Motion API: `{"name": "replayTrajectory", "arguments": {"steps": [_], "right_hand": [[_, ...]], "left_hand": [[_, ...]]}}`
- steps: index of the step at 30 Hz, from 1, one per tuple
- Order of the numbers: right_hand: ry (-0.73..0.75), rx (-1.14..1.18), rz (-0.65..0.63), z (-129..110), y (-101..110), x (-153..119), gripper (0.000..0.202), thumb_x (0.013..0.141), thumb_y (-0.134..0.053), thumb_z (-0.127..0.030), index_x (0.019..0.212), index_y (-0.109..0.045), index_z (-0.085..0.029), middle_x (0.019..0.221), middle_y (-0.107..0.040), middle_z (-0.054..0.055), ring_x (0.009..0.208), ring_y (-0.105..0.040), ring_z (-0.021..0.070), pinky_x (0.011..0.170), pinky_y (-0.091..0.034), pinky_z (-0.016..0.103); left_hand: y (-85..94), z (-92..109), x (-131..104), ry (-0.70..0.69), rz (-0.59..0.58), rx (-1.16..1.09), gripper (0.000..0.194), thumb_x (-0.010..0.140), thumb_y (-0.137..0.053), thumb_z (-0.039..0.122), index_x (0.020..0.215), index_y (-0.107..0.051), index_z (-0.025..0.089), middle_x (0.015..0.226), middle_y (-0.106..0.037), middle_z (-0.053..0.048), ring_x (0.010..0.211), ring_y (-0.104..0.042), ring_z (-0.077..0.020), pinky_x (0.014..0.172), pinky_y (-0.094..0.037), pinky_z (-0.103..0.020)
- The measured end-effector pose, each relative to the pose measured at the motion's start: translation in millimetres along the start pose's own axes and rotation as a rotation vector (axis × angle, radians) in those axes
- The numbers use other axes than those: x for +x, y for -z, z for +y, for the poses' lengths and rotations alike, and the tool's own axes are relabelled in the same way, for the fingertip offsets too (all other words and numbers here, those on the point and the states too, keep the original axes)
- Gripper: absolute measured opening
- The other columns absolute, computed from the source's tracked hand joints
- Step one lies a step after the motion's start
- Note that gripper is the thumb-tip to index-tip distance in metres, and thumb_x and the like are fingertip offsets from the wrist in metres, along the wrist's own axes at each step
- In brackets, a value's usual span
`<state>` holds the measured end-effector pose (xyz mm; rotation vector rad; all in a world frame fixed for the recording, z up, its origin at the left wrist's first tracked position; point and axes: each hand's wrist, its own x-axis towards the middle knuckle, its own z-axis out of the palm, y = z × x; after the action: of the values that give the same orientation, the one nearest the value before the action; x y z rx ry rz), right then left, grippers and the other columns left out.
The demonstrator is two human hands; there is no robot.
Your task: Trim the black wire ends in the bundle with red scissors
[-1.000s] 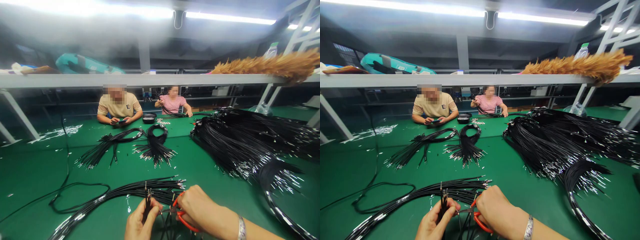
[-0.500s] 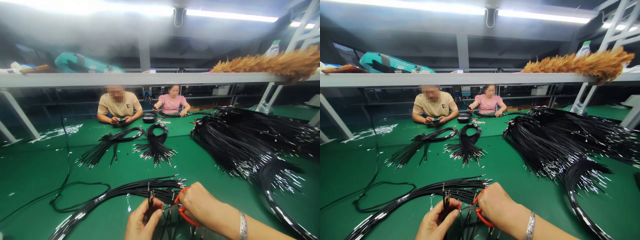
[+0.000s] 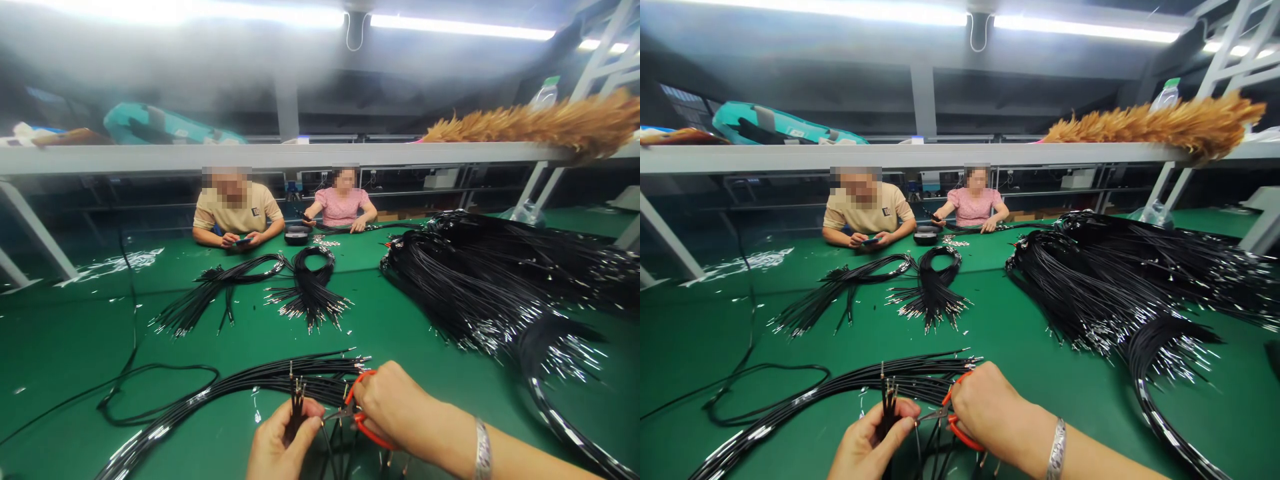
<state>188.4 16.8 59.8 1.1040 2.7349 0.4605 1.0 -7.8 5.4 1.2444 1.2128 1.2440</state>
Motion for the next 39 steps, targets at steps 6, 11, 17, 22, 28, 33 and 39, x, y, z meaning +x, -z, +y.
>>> {"name": "replayTrajectory", "arguments": {"steps": [6,11,17,22,28,33,39], "right_hand": [[-0.028,0.05,0.022,0,9,-1,0.019,0.073,-0.057,-0.032,0.061,-0.059,-0.017,0.054,-0.065,0.004,0.041,-0.056,0.0186,0.037,-0.013,0.029],[-0.046,0.11,0.056,2,1,-3,0.036,0.072,-0.054,-0.048,0.051,-0.056,-0.019,0.045,-0.062,0.001,0.039,-0.054,0.0164,0.038,-0.015,0.028],[-0.027,0.074,0.086,1,-4,0,0.036,0.071,-0.056,-0.045,0.047,-0.054,-0.019,0.041,-0.06,0.002,0.034,-0.051,0.0167,0.037,-0.012,0.03],[0.001,0.057,0.071,3,-3,1,0.035,0.072,-0.056,-0.042,0.047,-0.054,-0.019,0.041,-0.059,0.002,0.033,-0.049,0.0156,0.036,-0.012,0.03],[0.034,0.027,0.041,2,1,0,0.021,0.073,-0.057,-0.025,0.052,-0.055,-0.018,0.047,-0.06,0.001,0.037,-0.048,0.015,0.037,-0.013,0.029],[0.056,-0.002,0.006,0,10,2,0.012,0.074,-0.055,-0.019,0.064,-0.058,-0.016,0.055,-0.062,0.002,0.04,-0.051,0.0153,0.036,-0.012,0.029],[0.085,0.005,-0.024,1,15,0,0.015,0.072,-0.056,-0.012,0.058,-0.057,-0.015,0.056,-0.063,0.002,0.043,-0.052,0.0148,0.036,-0.012,0.029]], "left_hand": [[-0.3,4,0,0.085,0.006,-0.136,0.014,0.06,-0.07,0.029,0.064,-0.065,0.016,0.071,-0.069,-0.004,0.07,-0.059,-0.0179,0.068,-0.044,-0.025],[-0.7,7,0,0.125,-0.01,-0.21,0.016,0.06,-0.071,0.029,0.064,-0.066,0.015,0.07,-0.069,-0.004,0.062,-0.06,-0.0159,0.063,-0.045,-0.025],[-0.7,5,-1,0.136,-0.014,-0.239,0.018,0.059,-0.072,0.03,0.065,-0.065,0.015,0.07,-0.069,-0.004,0.061,-0.059,-0.0152,0.063,-0.046,-0.025],[-1.9,6,-1,0.135,-0.016,-0.25,0.018,0.059,-0.072,0.031,0.065,-0.065,0.015,0.068,-0.069,-0.003,0.061,-0.059,-0.0149,0.062,-0.046,-0.024],[-0.8,4,0,0.149,-0.04,-0.258,0.021,0.06,-0.071,0.032,0.066,-0.064,0.014,0.069,-0.067,-0.005,0.062,-0.058,-0.016,0.064,-0.046,-0.028],[0.8,2,1,0.16,-0.063,-0.254,0.021,0.061,-0.071,0.032,0.066,-0.064,0.013,0.069,-0.067,-0.005,0.062,-0.058,-0.0161,0.063,-0.045,-0.028],[1.0,2,1,0.18,-0.09,-0.295,0.021,0.061,-0.071,0.032,0.065,-0.063,0.013,0.067,-0.066,-0.004,0.061,-0.057,-0.0146,0.061,-0.044,-0.026]]}}
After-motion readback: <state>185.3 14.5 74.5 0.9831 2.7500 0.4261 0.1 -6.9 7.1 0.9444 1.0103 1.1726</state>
